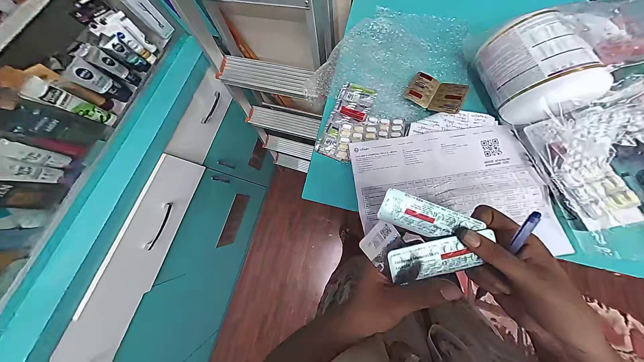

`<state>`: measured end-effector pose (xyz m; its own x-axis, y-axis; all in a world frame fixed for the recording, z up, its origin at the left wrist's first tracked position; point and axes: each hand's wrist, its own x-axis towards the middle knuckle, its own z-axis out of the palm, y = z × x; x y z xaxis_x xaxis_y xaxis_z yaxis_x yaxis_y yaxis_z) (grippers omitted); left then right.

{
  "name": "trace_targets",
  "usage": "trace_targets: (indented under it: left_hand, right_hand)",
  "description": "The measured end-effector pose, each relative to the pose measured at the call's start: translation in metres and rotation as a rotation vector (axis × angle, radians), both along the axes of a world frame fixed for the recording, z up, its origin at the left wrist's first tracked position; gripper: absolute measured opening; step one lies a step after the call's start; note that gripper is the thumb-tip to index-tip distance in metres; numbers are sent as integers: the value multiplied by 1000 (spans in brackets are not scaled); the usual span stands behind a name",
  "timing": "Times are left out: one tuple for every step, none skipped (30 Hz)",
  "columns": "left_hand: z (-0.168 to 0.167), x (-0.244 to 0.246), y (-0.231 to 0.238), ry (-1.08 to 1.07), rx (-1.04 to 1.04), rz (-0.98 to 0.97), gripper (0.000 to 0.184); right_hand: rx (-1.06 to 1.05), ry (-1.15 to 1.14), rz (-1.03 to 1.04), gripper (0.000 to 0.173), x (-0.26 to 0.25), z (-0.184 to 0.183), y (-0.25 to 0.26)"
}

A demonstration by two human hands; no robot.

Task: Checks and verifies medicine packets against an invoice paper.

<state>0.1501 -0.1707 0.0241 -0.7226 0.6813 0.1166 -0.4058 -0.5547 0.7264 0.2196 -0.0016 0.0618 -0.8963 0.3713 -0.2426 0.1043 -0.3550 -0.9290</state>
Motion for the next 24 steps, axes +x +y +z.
trace_targets:
  left_hand:
    - [-2,-2,-2,-49,18,-22,32]
    - [-4,-4,-5,-129,18,-49,29]
    - [-6,-5,-6,-261,31,-83,25]
    - [-9,-7,-6,-397,56,-142,23]
    - [-12,-11,-6,-514,105,-227,28]
    - [-14,-16,-5,-587,137,-304,41]
    - [-14,-20,-3,-621,157,-361,53]
    - [-12,-24,-2,-645,170,-398,62]
    - [-9,-27,-1,-659,158,-426,69]
    - [-5,-30,-1,-664,139,-447,74]
    - [-3,-32,-2,-655,117,-472,78]
    - [-1,-34,-4,-632,93,-507,80]
    - [0,-35,-6,-604,55,-544,79]
    - [3,-35,-9,-561,-18,-567,76]
    - [5,-34,-13,-491,-111,-580,68]
    - [7,-31,-17,-387,-217,-590,55]
    - [8,-27,-20,-248,-312,-600,45]
    - [8,-24,-21,-123,-364,-621,38]
    - [7,-22,-19,-49,-342,-662,32]
    - [3,-20,-16,-7,-257,-711,30]
    - [0,-18,-14,13,-175,-743,28]
    - [-1,-15,-11,21,-135,-752,27]
    - [0,-12,-9,20,-120,-746,26]
    - [2,-9,-8,19,-118,-736,25]
  right_hand:
    - [-3,9,-33,13,-1,0,0]
    - [1,8,-64,14,-1,0,0]
    - [6,3,-88,14,-1,1,1]
    - [11,-7,-116,15,-1,1,3]
    - [18,-21,-142,15,-1,3,5]
    - [19,-25,-172,13,-2,4,7]
    - [19,-24,-200,12,-2,5,9]
    - [26,-19,-214,11,-2,6,11]
    - [33,-9,-214,11,-1,7,14]
    - [43,-3,-200,11,1,7,17]
    - [53,8,-168,12,3,8,21]
    - [67,24,-114,11,6,8,26]
    - [85,40,-43,9,9,9,32]
    - [120,60,52,8,13,10,37]
    - [169,78,156,7,16,11,43]
    - [228,93,260,7,18,11,47]
    - [280,104,347,8,19,12,50]
    - [319,108,401,9,19,11,49]
    - [350,109,427,9,19,10,46]
    - [372,110,435,9,18,8,42]
    - [389,110,438,9,17,8,39]
    - [407,115,440,9,16,8,36]
    - [430,117,434,10,16,9,34]
    - [458,116,422,10,16,10,33]
